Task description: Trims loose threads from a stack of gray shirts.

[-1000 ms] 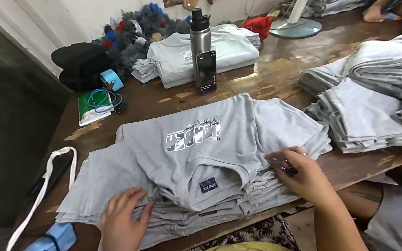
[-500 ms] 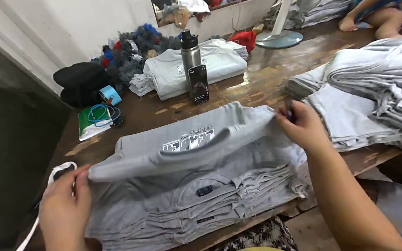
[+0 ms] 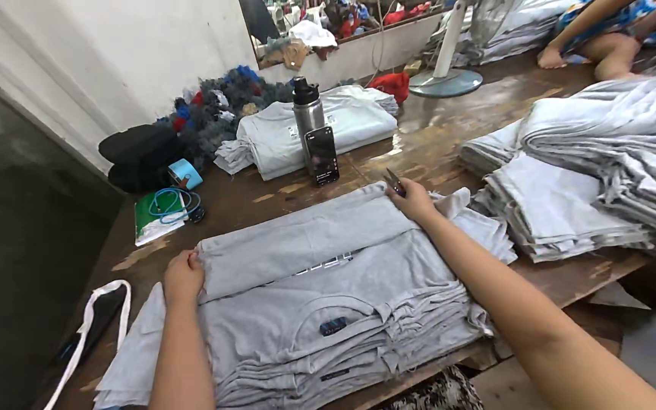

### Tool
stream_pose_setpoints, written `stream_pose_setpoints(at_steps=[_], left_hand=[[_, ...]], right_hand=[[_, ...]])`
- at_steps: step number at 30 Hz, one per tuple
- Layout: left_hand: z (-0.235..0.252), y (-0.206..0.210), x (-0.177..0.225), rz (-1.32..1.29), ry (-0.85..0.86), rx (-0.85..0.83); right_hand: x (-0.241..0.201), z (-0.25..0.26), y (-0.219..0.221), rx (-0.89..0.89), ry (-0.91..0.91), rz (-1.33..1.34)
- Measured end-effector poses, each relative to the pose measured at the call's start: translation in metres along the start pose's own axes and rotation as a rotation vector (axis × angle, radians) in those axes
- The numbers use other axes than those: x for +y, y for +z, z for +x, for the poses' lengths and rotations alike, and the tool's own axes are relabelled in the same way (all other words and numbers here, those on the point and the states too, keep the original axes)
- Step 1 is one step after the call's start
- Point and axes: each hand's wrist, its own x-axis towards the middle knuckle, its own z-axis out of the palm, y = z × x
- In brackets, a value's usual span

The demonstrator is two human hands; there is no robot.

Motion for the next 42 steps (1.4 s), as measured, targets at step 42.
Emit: stream_pose_setpoints(at_steps=[42], left_hand=[[0.005, 0.062, 0.147, -1.381, -0.15, -0.078]], right_hand=[[-0.152, -0.031, 0.12, -0.523, -0.371, -0.356]])
